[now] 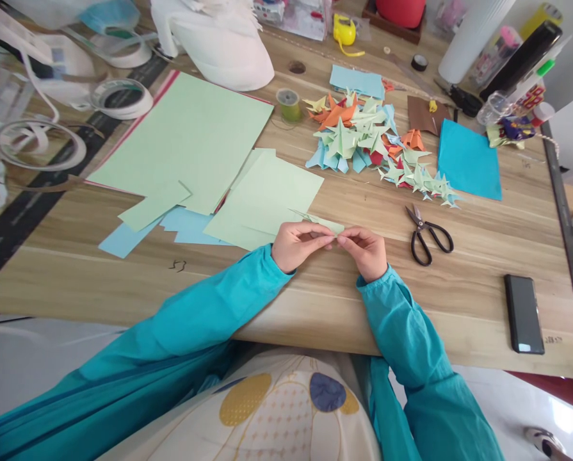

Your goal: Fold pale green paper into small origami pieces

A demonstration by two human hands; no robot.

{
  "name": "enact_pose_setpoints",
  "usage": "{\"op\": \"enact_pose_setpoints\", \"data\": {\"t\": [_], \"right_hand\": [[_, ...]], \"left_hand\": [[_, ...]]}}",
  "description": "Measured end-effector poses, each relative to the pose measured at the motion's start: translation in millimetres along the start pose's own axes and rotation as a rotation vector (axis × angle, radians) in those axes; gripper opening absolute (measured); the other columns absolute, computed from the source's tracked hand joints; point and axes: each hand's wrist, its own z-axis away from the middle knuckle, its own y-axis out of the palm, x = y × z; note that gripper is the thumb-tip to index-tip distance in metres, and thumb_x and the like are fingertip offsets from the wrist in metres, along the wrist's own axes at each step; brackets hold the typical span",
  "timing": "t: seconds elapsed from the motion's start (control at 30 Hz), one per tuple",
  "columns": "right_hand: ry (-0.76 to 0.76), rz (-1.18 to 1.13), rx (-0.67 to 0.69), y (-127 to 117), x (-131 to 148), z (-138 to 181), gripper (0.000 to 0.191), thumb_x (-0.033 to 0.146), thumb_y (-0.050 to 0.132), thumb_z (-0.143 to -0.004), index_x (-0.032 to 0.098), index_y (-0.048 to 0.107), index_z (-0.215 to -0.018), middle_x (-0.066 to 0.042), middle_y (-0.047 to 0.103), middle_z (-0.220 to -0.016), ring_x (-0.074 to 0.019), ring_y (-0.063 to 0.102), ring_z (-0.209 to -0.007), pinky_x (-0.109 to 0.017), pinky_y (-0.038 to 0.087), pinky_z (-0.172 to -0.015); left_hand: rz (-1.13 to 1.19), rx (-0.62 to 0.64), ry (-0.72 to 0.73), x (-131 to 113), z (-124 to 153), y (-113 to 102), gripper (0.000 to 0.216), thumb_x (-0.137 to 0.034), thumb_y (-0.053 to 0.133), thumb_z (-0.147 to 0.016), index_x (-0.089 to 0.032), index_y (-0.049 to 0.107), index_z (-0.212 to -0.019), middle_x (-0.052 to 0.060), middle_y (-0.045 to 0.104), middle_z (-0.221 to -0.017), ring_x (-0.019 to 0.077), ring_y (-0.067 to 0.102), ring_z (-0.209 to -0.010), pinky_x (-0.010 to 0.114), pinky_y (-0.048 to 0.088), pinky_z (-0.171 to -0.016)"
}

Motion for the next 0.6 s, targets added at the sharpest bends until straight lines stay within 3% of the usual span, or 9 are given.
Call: {"op": "enact_pose_setpoints", "data": {"t": [0.6], "right_hand": [[0.146, -0.087, -0.101, 1.1, -6.9, -0.6, 0.016, 0.031, 0.075, -0.063, 0.018, 0.066, -0.065, 0.001, 0.064, -0.054, -0.0118, 0.057, -0.051, -0.026, 0.047, -0.054]], "left_hand": [[-0.075, -0.011, 0.144, 6.1, 3.1, 5.6, 0.007, -0.016, 0.064, -0.067, -0.013, 0.068, -0.071, 0.004, 0.069, -0.065, 0.0143, 0.065, -0.058, 0.024, 0.056, -0.058]]}}
